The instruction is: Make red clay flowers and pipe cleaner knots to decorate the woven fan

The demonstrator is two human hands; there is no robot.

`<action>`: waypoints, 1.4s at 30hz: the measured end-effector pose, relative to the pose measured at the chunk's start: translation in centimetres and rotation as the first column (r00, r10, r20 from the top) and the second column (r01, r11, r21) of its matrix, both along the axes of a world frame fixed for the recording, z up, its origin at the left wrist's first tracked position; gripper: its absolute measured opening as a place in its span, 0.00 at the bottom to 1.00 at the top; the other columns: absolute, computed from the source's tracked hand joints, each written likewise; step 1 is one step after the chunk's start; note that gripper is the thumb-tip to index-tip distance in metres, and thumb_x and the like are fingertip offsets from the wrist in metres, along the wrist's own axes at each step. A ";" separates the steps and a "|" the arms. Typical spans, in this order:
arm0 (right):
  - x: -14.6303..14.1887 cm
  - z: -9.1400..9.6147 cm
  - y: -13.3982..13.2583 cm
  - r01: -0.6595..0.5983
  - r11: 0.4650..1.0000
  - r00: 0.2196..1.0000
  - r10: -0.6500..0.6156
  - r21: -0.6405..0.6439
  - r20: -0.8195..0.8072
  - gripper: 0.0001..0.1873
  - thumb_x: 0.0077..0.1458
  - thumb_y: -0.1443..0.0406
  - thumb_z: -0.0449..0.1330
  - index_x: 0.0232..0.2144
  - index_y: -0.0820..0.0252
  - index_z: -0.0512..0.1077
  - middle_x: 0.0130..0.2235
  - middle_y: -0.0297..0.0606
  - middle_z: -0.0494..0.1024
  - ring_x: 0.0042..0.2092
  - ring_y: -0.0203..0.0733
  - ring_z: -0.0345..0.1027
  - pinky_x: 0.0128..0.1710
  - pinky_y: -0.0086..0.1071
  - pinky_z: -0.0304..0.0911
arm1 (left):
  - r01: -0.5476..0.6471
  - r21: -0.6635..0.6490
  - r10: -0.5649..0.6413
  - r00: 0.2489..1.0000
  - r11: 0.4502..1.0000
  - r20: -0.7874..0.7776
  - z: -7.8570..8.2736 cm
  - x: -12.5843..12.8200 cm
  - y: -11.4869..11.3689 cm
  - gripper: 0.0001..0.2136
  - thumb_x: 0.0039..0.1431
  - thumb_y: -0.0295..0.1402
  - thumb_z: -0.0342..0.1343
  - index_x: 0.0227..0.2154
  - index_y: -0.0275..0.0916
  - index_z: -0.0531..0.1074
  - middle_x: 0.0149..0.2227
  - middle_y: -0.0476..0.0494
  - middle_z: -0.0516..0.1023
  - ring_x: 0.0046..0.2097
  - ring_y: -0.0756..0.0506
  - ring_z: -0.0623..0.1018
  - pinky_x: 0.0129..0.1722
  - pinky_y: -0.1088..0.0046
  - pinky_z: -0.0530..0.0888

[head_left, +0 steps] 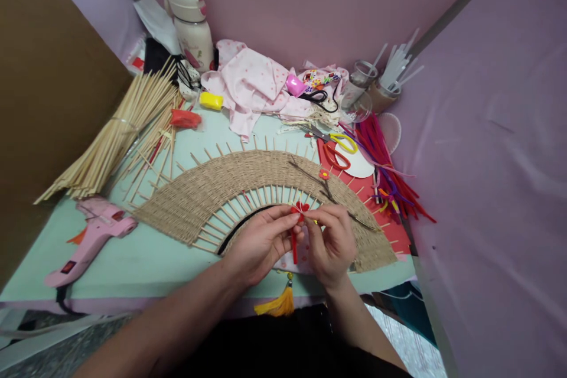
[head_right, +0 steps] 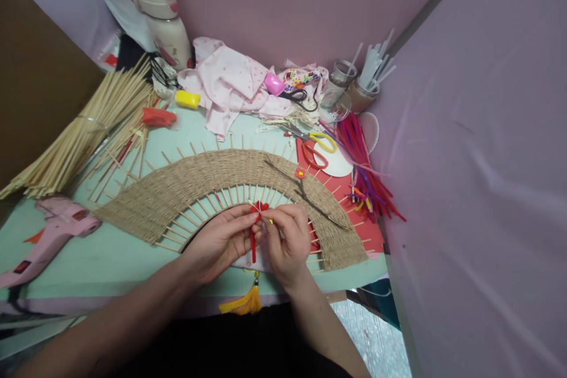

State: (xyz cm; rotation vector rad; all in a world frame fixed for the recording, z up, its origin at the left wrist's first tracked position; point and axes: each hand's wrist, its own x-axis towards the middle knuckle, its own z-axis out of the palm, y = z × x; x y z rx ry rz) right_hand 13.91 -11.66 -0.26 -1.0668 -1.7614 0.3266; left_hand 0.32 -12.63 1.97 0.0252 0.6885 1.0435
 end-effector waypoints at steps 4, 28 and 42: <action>0.0 -0.1 0.0 0.005 1.000 1.000 -0.006 -0.014 -0.016 0.10 0.58 0.72 0.58 0.39 0.54 0.74 0.34 0.35 0.71 0.36 0.40 0.67 0.36 0.37 0.65 | -0.005 0.014 0.006 1.000 1.000 -0.030 0.0 0.2 -0.1 0.06 0.48 0.24 0.66 0.28 0.31 0.74 0.27 0.47 0.76 0.29 0.54 0.74 0.33 0.79 0.73; 0.4 -0.5 -0.1 -0.052 0.983 0.993 0.033 0.175 0.114 0.16 0.55 0.74 0.60 0.44 0.52 0.74 0.33 0.36 0.72 0.35 0.40 0.67 0.36 0.37 0.65 | -0.098 0.071 0.108 0.982 0.993 -0.155 0.1 0.9 -0.1 0.10 0.48 0.32 0.67 0.24 0.33 0.73 0.22 0.51 0.70 0.26 0.54 0.68 0.30 0.79 0.68; -1.2 -0.1 -0.4 -0.211 0.835 0.851 -0.099 -0.508 -0.516 0.04 0.55 0.65 0.62 0.29 0.59 0.74 0.31 0.33 0.72 0.32 0.34 0.69 0.31 0.29 0.67 | -0.112 -0.010 0.112 0.994 0.994 0.000 -0.3 0.9 0.2 0.06 0.51 0.27 0.65 0.25 0.31 0.74 0.25 0.48 0.71 0.26 0.55 0.69 0.29 0.81 0.69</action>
